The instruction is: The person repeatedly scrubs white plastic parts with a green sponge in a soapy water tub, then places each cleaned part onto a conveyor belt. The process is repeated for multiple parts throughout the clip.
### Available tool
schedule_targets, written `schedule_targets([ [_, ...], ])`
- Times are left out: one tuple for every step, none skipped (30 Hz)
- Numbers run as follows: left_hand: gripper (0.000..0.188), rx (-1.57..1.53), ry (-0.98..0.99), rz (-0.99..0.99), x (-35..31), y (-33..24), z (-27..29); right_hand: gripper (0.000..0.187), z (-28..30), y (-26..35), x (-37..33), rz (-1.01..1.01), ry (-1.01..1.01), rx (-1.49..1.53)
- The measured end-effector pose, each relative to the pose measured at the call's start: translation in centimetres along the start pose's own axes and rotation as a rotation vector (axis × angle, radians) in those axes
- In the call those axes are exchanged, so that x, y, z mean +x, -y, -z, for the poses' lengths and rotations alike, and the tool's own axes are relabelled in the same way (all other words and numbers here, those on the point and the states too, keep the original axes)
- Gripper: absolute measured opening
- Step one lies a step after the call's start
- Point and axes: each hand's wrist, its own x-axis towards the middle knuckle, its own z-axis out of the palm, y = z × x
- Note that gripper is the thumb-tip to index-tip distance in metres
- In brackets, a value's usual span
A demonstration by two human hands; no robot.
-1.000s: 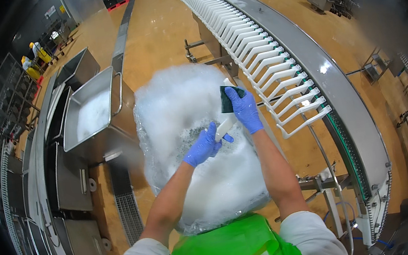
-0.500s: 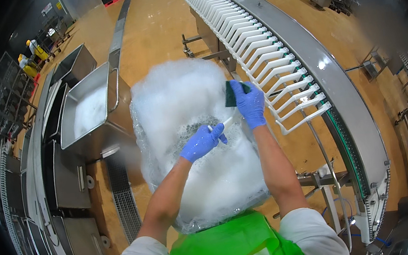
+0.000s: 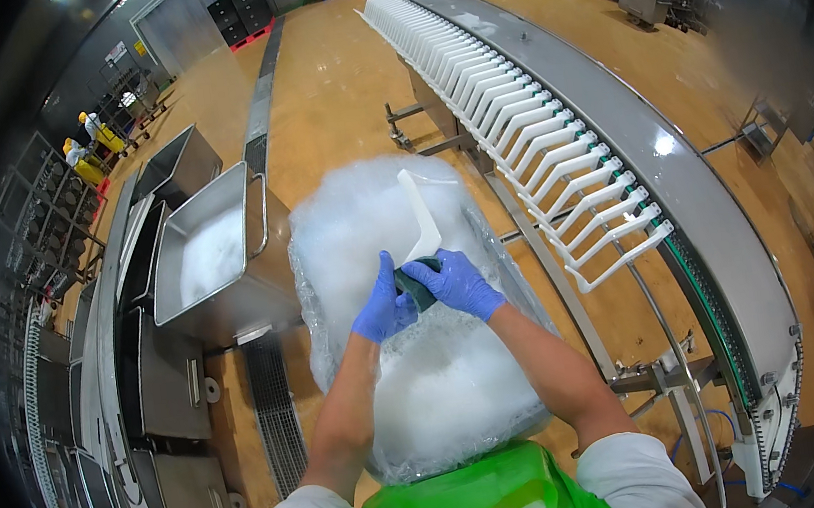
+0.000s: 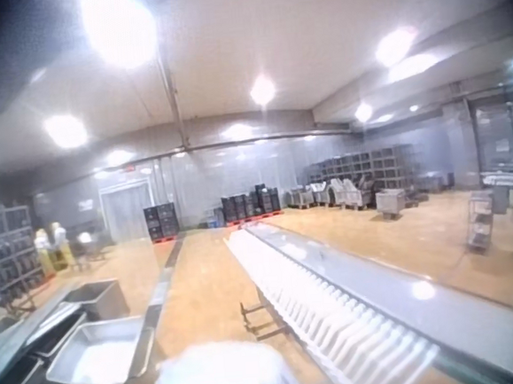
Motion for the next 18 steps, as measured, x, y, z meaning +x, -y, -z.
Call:
schedule_targets([
  [0.063, 0.003, -0.039, 0.035, -0.2, -0.2, 0.0, 0.043, 0.1, 0.7, 0.0, -0.005, -0.016, -0.063],
  [0.057, -0.174, 0.431, 0.173, 2.4, 0.9, 5.8, 0.040, -0.1, 1.1, 0.2, -0.022, -0.047, 0.037],
  [0.055, 0.025, 0.338, 0.168, 2.2, 0.9, 4.4, 0.040, 0.9, -0.1, 0.7, -0.066, -0.115, 0.087],
  [0.054, 0.224, 0.244, 0.157, 2.0, 0.5, 3.1, 0.040, 1.9, -1.7, 1.6, -0.109, -0.183, 0.137],
  [0.054, 0.415, 0.146, 0.137, 1.8, 0.3, 1.9, 0.040, 2.6, -3.1, 2.0, -0.148, -0.244, 0.184],
  [0.050, 0.506, 0.090, 0.071, 1.6, 0.7, 1.6, 0.041, 2.4, -3.8, 2.1, -0.173, -0.224, 0.217],
  [0.049, 0.772, -0.008, -0.021, 2.4, 2.3, 2.4, 0.043, 1.9, -4.5, 1.6, -0.155, -0.186, -0.022],
  [0.048, 1.036, -0.123, -0.117, 3.9, 4.3, 4.6, 0.044, 0.8, -4.6, 1.3, -0.126, -0.135, -0.254],
  [0.047, 1.306, -0.238, -0.218, 5.8, 6.0, 6.8, 0.045, 0.0, -4.7, 1.2, -0.089, -0.092, -0.484],
  [0.045, 1.505, -0.253, -0.233, 7.8, 7.8, 9.4, 0.049, -0.9, -7.0, 1.0, -0.219, 0.005, -0.499],
  [0.043, 1.711, -0.269, -0.238, 9.6, 9.8, 12.5, 0.048, -1.7, -9.4, 0.5, -0.239, 0.063, -0.569],
  [0.042, 1.923, -0.270, -0.250, 11.3, 10.9, 14.0, 0.047, -1.9, -11.8, 0.1, -0.265, 0.110, -0.637],
  [0.040, 1.984, -0.244, -0.346, 12.1, 11.4, 14.6, 0.045, -2.2, -13.1, 0.0, -0.287, 0.166, -0.704],
  [0.037, 2.035, -0.233, -0.438, 11.4, 11.2, 14.6, 0.045, -2.4, -13.0, 0.1, -0.282, 0.168, -0.672],
  [0.035, 2.086, -0.221, -0.532, 10.7, 10.8, 14.5, 0.044, -2.4, -12.8, 0.5, -0.276, 0.169, -0.639],
  [0.033, 2.044, -0.274, -0.536, 10.3, 10.0, 14.3, 0.043, -2.4, -12.6, 1.1, -0.271, 0.169, -0.606],
  [0.031, 1.988, -0.281, -0.552, 9.7, 8.1, 10.2, 0.043, -1.0, -13.0, 1.2, -0.298, 0.065, -0.575],
  [0.029, 1.931, -0.335, -0.552, 7.9, 6.0, 7.8, 0.042, -0.5, -10.9, 1.6, -0.292, -0.012, -0.540],
])
